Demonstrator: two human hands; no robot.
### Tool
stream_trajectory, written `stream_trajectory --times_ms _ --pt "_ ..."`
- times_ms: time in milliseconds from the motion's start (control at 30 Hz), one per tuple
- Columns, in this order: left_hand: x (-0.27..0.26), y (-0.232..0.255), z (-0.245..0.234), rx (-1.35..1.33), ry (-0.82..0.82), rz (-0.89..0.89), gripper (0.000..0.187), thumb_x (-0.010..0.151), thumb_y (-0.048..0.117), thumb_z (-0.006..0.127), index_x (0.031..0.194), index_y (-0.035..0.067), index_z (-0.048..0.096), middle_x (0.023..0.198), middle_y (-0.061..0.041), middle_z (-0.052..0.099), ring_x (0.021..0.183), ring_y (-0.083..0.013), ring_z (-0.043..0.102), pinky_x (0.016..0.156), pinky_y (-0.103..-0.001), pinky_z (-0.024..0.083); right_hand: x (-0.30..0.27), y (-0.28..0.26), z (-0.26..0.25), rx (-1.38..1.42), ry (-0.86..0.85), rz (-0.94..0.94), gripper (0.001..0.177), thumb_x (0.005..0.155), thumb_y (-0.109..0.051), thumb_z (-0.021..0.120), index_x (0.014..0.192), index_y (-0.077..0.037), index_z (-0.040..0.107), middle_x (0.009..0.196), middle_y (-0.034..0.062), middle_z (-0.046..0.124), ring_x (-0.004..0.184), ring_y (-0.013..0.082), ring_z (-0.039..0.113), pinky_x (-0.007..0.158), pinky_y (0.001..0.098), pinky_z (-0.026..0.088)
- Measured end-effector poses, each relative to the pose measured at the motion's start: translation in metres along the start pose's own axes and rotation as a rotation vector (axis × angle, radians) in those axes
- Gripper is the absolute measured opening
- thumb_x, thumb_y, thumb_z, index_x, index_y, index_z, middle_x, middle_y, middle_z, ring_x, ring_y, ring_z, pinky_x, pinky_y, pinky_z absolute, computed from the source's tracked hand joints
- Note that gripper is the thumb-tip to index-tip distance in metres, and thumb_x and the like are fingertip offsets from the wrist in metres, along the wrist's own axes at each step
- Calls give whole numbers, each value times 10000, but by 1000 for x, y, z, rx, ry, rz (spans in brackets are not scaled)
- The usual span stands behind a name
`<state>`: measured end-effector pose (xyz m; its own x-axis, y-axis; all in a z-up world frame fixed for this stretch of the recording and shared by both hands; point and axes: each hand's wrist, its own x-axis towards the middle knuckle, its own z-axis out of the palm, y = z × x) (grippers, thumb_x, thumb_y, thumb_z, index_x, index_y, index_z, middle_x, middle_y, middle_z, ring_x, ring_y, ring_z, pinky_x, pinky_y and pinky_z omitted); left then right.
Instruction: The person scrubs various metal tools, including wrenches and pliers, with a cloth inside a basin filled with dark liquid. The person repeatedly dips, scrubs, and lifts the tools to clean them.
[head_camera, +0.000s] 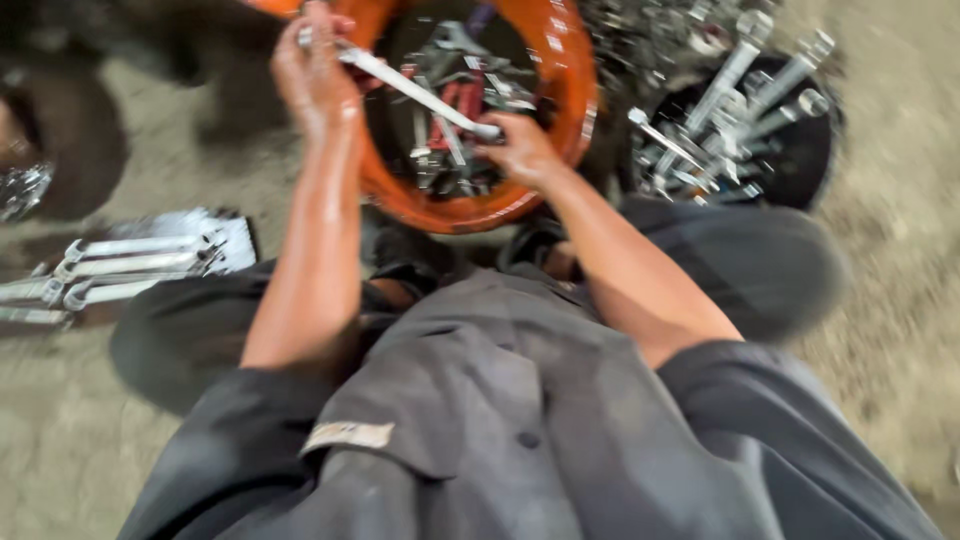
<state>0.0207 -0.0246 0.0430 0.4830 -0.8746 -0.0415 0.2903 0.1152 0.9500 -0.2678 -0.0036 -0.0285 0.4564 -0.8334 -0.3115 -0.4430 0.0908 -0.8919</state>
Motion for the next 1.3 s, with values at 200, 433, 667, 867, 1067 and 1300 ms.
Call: stream_trajectory --times_ms 200,433,667,867,1067,1300 --pt "10 4 -24 17 124 -127 364 1056 377 558 952 42 654 703 -69 665 499 -172 672 436 -285 516 5 2 -8 474 -96 105 326 840 72 680 1152 -10 728 1025 57 742 934 122 693 818 253 544" --pt "1 -7 -12 -41 150 -334 400 1008 456 589 949 68 668 722 -43 654 575 -171 682 492 -310 587 2 -35 -3 377 -64 154 391 817 -47 753 1202 -73 686 1000 71 732 859 129 687 755 286 570" --pt "-35 -31 32 -86 -318 -509 420 1034 469 631 1165 71 667 962 -69 731 814 -148 701 752 -305 618 1 -52 8 -346 33 -149 237 973 -137 698 1181 -25 708 1045 197 728 994 321 674 869 429 535" --pt "-40 -27 26 110 -469 -574 393 997 451 654 1201 115 668 1015 -19 728 878 -124 715 766 -283 595 21 28 -124 -505 483 69 239 984 -136 532 1202 -139 628 1001 0 723 714 98 648 578 260 522" --pt "-19 -41 3 208 -310 -552 331 1003 424 667 1148 127 680 996 -23 745 851 -106 711 743 -255 588 -40 148 -291 -174 819 465 494 974 -380 257 1049 -130 677 799 57 694 557 118 534 431 261 423" --pt "-3 -108 -50 249 -141 -513 257 983 351 719 1020 98 694 827 -23 727 675 -100 673 579 -256 529 -58 117 -278 -773 712 488 279 970 -188 561 1194 -79 685 1101 135 696 890 223 638 744 351 510"
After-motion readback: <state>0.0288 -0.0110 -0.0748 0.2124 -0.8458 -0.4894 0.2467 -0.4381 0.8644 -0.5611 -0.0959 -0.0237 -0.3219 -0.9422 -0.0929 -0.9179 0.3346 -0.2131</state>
